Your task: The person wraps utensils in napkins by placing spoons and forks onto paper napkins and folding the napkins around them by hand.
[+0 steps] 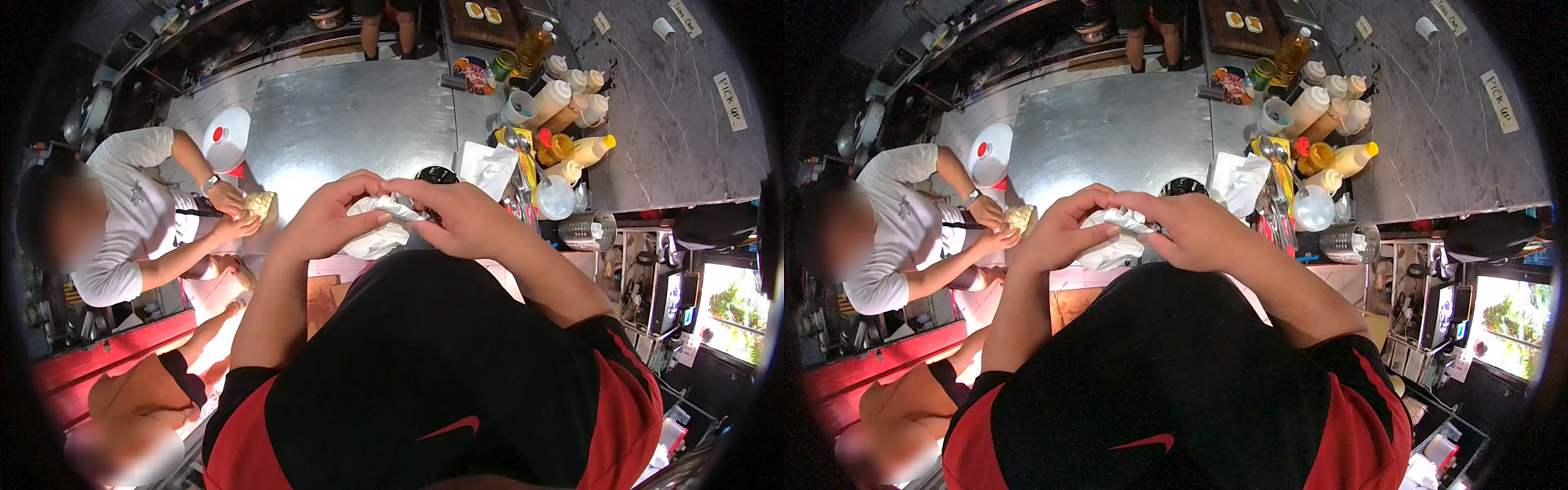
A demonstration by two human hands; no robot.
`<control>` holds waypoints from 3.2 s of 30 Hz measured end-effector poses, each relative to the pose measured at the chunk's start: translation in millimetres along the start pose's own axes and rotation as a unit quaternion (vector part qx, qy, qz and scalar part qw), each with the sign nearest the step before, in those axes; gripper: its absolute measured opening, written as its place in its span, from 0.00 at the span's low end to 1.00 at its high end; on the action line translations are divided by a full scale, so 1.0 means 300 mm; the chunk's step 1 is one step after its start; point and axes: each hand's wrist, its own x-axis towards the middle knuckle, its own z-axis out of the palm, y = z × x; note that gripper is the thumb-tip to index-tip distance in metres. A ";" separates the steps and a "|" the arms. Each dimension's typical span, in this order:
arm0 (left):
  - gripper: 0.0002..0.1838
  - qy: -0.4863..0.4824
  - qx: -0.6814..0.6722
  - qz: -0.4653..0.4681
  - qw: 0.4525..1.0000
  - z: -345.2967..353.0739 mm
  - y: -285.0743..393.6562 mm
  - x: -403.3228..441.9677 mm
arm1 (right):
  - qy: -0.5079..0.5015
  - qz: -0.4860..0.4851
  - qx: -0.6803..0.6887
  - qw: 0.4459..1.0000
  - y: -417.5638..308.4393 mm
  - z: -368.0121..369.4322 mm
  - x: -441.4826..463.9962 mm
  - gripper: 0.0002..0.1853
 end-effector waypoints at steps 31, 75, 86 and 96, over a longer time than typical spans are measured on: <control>0.20 0.078 -0.222 -0.141 0.962 0.184 0.093 -0.099 | 0.115 -0.196 -0.268 0.936 0.062 -0.015 -0.018 0.24; 0.14 0.202 0.014 -0.053 0.978 0.154 -0.118 -0.072 | -0.013 -0.222 -0.134 0.966 0.005 0.035 0.005 0.16; 0.17 0.157 0.279 0.210 0.924 0.169 -0.018 -0.067 | -0.066 0.062 -0.082 0.993 -0.052 -0.068 0.008 0.20; 0.16 0.143 0.265 0.182 0.936 0.160 -0.012 -0.062 | -0.107 0.078 -0.088 0.987 -0.029 -0.051 0.036 0.15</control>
